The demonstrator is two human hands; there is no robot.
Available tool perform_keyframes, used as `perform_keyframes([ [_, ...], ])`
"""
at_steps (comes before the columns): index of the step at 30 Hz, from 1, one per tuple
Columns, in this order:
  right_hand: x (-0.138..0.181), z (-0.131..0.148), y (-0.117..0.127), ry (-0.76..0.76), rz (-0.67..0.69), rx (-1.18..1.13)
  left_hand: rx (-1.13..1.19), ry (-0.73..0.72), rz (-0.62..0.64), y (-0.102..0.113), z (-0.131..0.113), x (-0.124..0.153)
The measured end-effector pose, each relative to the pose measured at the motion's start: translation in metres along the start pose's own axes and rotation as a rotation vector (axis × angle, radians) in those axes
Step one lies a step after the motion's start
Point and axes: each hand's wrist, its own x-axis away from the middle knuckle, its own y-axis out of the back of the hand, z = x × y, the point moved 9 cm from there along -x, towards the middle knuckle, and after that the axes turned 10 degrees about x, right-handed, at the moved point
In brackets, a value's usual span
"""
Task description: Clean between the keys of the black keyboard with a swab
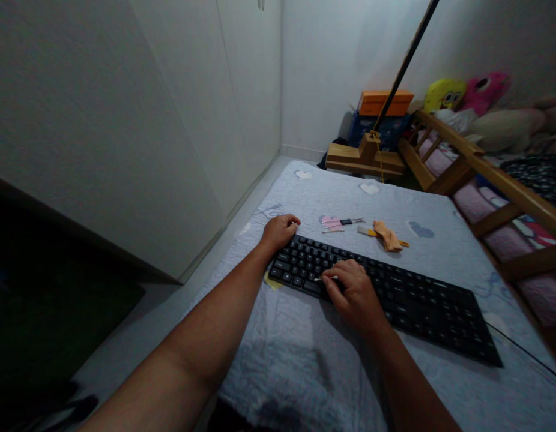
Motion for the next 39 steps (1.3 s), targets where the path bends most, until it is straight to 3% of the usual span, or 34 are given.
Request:
perform_keyframes([
  [16, -0.001, -0.002, 0.0, 0.004, -0.05, 0.031, 0.004, 0.001, -0.005, 0.0, 0.001, 0.0],
  [39, -0.005, 0.005, -0.009, 0.017, -0.009, 0.033, -0.012, 0.008, 0.006, 0.0, -0.001, 0.001],
])
